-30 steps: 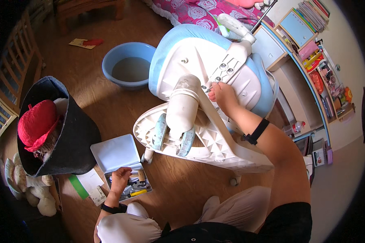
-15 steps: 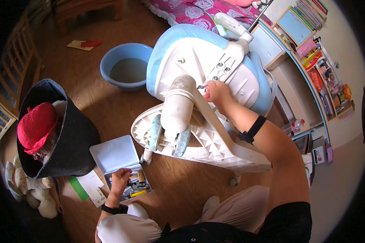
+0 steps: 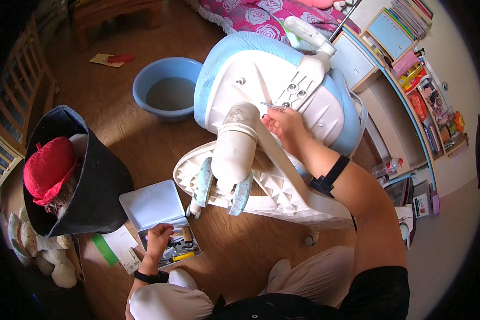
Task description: The person opens a plastic toolkit, selects a screw and a screwdriver, and inserts the screw into the frame of a high chair before tightening it.
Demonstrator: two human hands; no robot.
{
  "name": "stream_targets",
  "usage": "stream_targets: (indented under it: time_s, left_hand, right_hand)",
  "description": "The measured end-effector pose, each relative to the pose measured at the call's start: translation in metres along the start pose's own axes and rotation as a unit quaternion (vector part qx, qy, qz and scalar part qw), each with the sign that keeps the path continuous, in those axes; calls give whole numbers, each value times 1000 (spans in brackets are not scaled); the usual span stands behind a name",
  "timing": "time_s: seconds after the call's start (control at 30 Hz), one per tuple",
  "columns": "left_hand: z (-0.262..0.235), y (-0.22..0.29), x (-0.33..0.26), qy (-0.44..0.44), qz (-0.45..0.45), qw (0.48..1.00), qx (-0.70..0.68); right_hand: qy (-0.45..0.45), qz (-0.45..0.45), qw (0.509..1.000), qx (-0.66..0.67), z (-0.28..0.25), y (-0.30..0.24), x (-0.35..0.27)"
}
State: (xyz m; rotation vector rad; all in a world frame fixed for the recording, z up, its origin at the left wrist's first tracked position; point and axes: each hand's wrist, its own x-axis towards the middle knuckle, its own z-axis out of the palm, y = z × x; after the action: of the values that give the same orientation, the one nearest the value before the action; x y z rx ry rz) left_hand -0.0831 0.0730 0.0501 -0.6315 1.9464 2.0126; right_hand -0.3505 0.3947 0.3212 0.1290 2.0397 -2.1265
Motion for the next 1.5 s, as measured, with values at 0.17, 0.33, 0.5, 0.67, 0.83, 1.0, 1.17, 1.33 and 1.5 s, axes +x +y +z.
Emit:
stream_targets:
  time_s: [0.17,0.33,0.5,0.67,0.83,1.0,1.17,1.33,1.5]
  left_hand:
    - [-1,1,0,2,0,1000,-9]
    - [1,4,0,1,0,1000,-13]
    - [3,8,-1,3,-13,1000,-13]
    - [1,5,-2,-1,-13,1000,-25]
    - [1,2,-1,-7,-6,1000,-20]
    - [1,7,-2,-9,-8,999,-32]
    - [-1,3,-3,-11,-3,1000,-25]
    - [-1,8,-7,-8,2,999,-36]
    - [-1,0,-4,-11,-4,999,-45]
  right_hand:
    - [41,-20,995,-92,6,-7,-3]
    - [100,14,967,-235,-2,-12,4]
    - [94,-98,811,-569,-25,-24,10]
    - [60,-229,588,-773,-7,-47,-8]
    - [-4,-331,548,-768,-2,-46,1]
    - [-48,-323,558,-763,-1,-46,20]
    - [-55,-265,546,-793,7,-48,29]
    - [31,-305,601,-738,4,-54,19]
    - [79,-185,830,-521,-20,-60,-7]
